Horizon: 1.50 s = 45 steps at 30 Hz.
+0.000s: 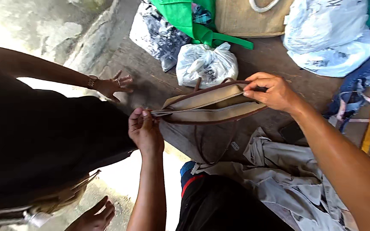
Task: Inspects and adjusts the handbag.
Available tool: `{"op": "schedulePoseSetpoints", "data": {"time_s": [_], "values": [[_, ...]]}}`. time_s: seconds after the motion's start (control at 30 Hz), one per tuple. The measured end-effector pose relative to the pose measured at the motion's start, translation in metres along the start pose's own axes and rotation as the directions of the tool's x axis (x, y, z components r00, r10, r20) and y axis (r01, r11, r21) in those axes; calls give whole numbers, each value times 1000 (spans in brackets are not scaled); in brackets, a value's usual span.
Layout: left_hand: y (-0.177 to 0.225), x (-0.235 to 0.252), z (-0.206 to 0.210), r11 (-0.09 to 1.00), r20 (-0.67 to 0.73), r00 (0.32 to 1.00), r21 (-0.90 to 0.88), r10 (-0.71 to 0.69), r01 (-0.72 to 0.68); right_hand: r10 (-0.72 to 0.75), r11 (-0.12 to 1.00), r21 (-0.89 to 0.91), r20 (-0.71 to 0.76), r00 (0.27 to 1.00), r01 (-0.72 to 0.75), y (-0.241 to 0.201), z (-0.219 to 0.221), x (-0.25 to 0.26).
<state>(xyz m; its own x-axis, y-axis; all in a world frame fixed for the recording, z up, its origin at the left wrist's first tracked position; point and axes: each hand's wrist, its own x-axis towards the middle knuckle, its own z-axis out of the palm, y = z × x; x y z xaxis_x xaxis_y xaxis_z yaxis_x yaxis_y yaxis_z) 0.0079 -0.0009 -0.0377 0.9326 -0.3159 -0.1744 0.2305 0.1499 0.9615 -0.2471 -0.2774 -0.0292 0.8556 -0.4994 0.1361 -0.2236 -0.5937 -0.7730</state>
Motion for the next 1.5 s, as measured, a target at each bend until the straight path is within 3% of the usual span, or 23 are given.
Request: {"op": "schedulePoseSetpoints", "data": {"time_s": [0.27, 0.6, 0.77, 0.9, 1.1, 1.2, 1.37, 1.5], "values": [[9, -4, 3, 989, -67, 994, -131, -82, 72, 24, 989, -149, 2, 1000, -24, 0, 6, -10], [17, -9, 3, 985, -52, 995, -154, -88, 80, 25, 957, -289, -27, 999, -32, -11, 9, -11], [16, -13, 4, 997, -22, 1000, -78, -22, 20, -139, 906, -417, -130, 982, 73, -48, 23, -15], [20, -21, 12, 999, 59, 997, -15, 45, -44, -255, 944, -245, -118, 960, 221, -88, 76, -13], [20, -35, 26, 984, 215, 967, 83, 135, -156, -212, 973, 28, -260, 942, 227, -126, 145, 23], [18, -32, 24, 983, 267, 953, 81, 140, -167, -171, 971, 107, -307, 936, 213, -129, 155, 35], [10, -22, 15, 958, 483, 861, 138, 158, -253, -90, 968, 201, -276, 957, 149, -128, 151, 37], [14, -17, 20, 922, 524, 833, 209, 177, -327, -32, 958, 268, -245, 969, 99, -131, 155, 37]]}}
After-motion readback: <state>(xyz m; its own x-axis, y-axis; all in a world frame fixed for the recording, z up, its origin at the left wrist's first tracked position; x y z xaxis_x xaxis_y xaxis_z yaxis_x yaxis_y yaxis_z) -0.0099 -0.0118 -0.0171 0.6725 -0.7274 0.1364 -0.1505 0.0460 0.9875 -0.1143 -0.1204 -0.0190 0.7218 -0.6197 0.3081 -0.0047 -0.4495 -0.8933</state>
